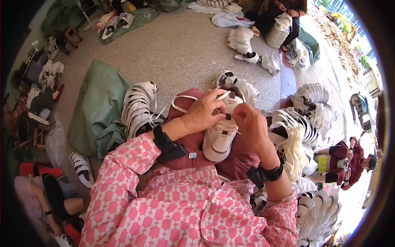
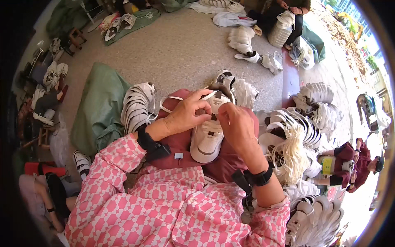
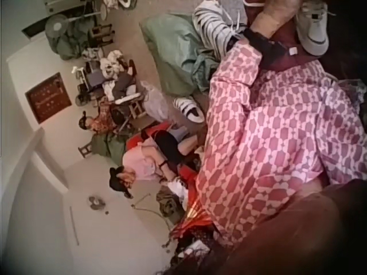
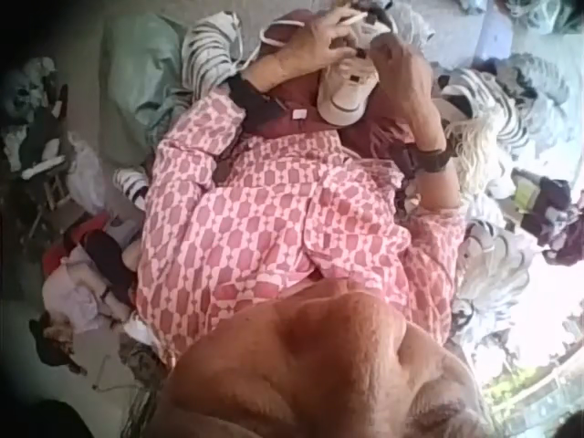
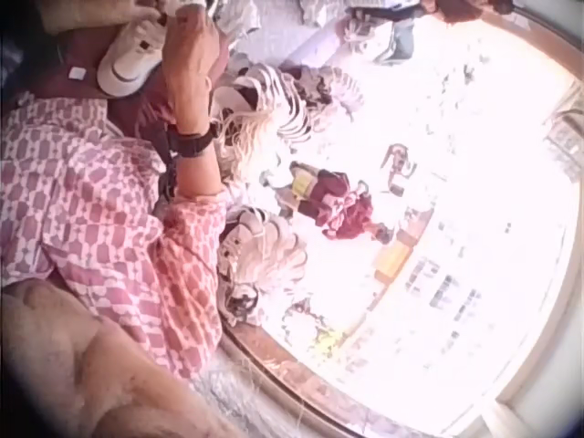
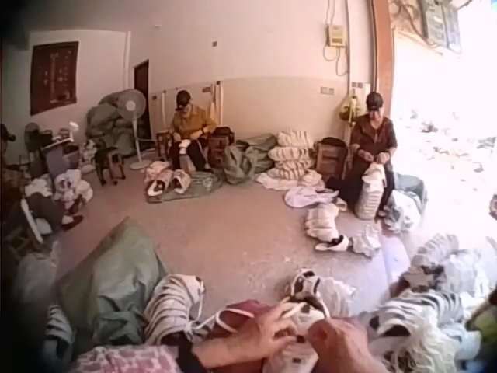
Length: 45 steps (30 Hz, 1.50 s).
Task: Lacing a new sneaker in a shoe manufacturing environment.
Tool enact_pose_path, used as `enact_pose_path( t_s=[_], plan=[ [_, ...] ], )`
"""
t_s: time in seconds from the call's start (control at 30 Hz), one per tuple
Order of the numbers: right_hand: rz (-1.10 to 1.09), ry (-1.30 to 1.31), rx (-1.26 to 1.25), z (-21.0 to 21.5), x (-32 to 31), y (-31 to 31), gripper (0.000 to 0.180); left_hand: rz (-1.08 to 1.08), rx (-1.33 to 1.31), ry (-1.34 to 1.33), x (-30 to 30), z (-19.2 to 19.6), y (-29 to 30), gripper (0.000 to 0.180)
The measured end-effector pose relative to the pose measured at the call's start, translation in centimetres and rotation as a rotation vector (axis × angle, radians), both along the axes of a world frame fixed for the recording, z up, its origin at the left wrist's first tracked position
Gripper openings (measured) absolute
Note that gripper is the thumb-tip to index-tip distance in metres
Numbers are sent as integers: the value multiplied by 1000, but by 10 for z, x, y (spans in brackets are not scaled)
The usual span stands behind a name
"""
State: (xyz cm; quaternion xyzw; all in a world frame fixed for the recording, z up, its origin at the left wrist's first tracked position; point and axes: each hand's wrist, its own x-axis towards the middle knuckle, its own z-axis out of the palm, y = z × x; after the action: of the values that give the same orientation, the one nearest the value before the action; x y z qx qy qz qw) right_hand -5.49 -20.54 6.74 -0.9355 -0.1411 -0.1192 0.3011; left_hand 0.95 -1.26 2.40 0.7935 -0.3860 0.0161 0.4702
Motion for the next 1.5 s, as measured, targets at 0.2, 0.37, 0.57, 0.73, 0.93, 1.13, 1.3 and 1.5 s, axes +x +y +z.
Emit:
enact_pose_path(
  t_s=[0.2, 0.37, 0.57, 0.73, 0.93, 1.13, 1.3, 1.5],
  plan=[
    [-46, 85, 147, -2, 16, -17, 19, 243, 160, -542, 2, 29, 16, 11],
    [-104, 240, 276, -11, 17, -31, 21, 956, 257, -881, 48, 93, 148, 7],
    [-119, 199, 362, -16, 16, -33, 18, 1252, 405, -799, 36, 73, 224, 10],
    [-52, 12, 276, -13, 11, -34, 15, 869, 99, -254, 14, 31, 158, 20],
    [118, -159, -66, -9, -1, -25, 10, 224, 92, -424, -29, 19, 44, 14],
    [176, -299, -380, -17, -12, -10, 12, 150, 90, -506, -25, 13, -2, 20],
    [158, -312, -459, -22, -12, -5, 15, 169, 163, -517, -23, 9, -5, 18],
    [100, -177, -303, -21, -4, -8, 16, 220, 344, -473, -18, 10, -12, 15]
  ],
)
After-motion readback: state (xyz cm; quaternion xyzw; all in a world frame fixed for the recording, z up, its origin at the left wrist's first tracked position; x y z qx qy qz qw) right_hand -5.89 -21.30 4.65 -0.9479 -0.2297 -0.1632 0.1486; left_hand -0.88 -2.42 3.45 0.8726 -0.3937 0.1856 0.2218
